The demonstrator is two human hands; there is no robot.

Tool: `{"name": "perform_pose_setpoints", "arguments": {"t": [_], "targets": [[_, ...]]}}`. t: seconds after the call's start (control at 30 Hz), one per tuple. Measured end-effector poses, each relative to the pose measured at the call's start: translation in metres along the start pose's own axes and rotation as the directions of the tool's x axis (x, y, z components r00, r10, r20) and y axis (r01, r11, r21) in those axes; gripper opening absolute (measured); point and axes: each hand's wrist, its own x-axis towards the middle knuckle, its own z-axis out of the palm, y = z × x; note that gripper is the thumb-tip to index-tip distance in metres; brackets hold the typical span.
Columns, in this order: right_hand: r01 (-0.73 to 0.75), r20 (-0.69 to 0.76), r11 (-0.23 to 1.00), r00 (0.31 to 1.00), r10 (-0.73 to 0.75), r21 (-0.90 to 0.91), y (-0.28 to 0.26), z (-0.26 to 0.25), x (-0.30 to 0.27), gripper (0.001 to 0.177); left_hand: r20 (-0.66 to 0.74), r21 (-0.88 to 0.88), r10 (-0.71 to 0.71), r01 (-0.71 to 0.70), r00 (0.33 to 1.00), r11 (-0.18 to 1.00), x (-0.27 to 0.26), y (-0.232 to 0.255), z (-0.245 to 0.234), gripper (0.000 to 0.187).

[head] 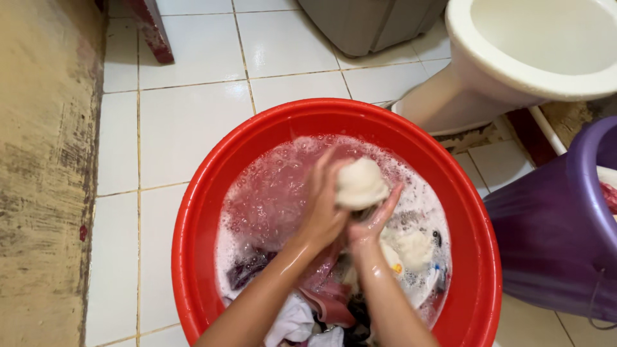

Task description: The person washes clothes in a basin of soapy water by hand, scrubbing individual items and then placing them into a separate bucket.

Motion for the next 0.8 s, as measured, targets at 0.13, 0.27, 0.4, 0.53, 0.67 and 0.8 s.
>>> {"name": "perform_pose_setpoints", "arguments": {"t": [0.13,0.27,0.4,0.53,0.67,0.8], "targets": [[-0.146,0.344,0.967,0.914,0.213,-0.21,-0.038,0.02,0.022,0.068,0.096,-0.033,-0.136,0.14,0.986,0.99,-0.041,-0.027,-0.013,0.081],[0.151,0.488,0.767,0.842,0.231,-0.623,-0.049,0.028,0.02,0.049,-0.004,-0.319,-0.312,0.295,0.95,0.901,-0.026,-0.044,0.012,0.064],[0.533,0.585,0.654,0.794,-0.168,-0.536,-0.046,0.048,0.006,0.036,-0.078,-0.652,-0.456,0.301,0.886,0.696,0.02,-0.026,0.042,0.047],[-0.134,0.347,0.973,0.917,0.194,-0.19,-0.095,0.092,0.011,0.047,-0.293,-0.709,-0.261,-0.026,0.92,0.705,0.077,0.025,0.041,0.031],[-0.108,0.324,0.868,0.899,0.294,-0.485,-0.138,0.115,0.027,0.042,-0.415,-0.334,0.3,-0.45,0.859,0.828,0.102,0.073,0.023,0.022],[-0.001,0.198,0.365,0.839,0.507,-0.931,-0.174,0.112,0.035,0.037,-0.115,-0.034,0.804,-0.811,0.584,0.584,0.104,0.092,0.049,0.011]]}}
